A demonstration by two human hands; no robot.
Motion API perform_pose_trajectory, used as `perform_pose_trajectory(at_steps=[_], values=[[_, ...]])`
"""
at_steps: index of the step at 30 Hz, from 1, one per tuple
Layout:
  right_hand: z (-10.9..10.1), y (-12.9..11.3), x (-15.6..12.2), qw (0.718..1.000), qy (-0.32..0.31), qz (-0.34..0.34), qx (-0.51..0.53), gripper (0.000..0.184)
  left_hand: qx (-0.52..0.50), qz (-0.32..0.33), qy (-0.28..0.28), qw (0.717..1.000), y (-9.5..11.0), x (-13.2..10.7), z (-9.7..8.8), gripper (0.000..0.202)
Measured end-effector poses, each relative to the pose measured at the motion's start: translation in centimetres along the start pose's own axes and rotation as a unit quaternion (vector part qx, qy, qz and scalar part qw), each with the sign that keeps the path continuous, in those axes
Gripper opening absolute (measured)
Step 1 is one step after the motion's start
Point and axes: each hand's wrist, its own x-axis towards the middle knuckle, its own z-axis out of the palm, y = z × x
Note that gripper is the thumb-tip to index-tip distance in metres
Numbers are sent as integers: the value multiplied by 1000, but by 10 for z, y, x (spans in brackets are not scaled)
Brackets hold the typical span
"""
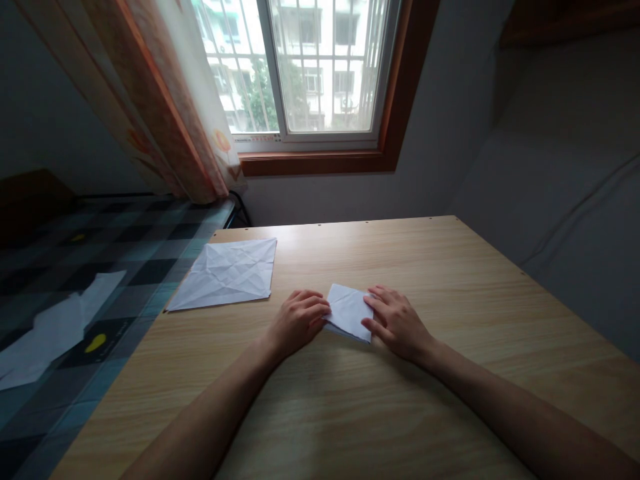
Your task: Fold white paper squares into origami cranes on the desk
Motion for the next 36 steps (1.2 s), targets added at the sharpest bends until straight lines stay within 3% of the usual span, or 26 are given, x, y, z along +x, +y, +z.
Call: perform_pose_trajectory(at_steps=[3, 6, 9, 16, 20, 27, 31, 34, 36], values=[[-4, -7, -3, 998, 8, -56, -20, 49, 20, 16, -10, 1000, 3, 1, -2, 13], [-6, -14, -6, 993, -12, -113, -11, 30, 29, 31, -32, 999, 6, 2, -4, 19], [-3, -16, -7, 991, -15, -128, 21, 17, 9, 32, -35, 999, 9, 3, -4, 22], [4, -9, -9, 985, 11, -127, 112, 18, -47, -44, -1, 998, 16, 5, 5, 17], [3, -10, -10, 987, 23, -146, 69, 24, -27, -102, 1, 994, 19, 9, 8, 26], [-6, -19, -7, 980, 15, -198, 20, 25, 73, -104, -32, 991, 20, 11, 9, 27], [-9, -22, -6, 982, -3, -188, -11, 22, 130, -36, -12, 991, 22, 10, 6, 19], [-7, -23, -6, 982, -3, -187, -27, 20, 123, 59, -53, 989, 28, 8, 4, 18], [-6, -22, -8, 982, 5, -188, -30, 20, 105, 82, -77, 988, 33, 6, 3, 19]])
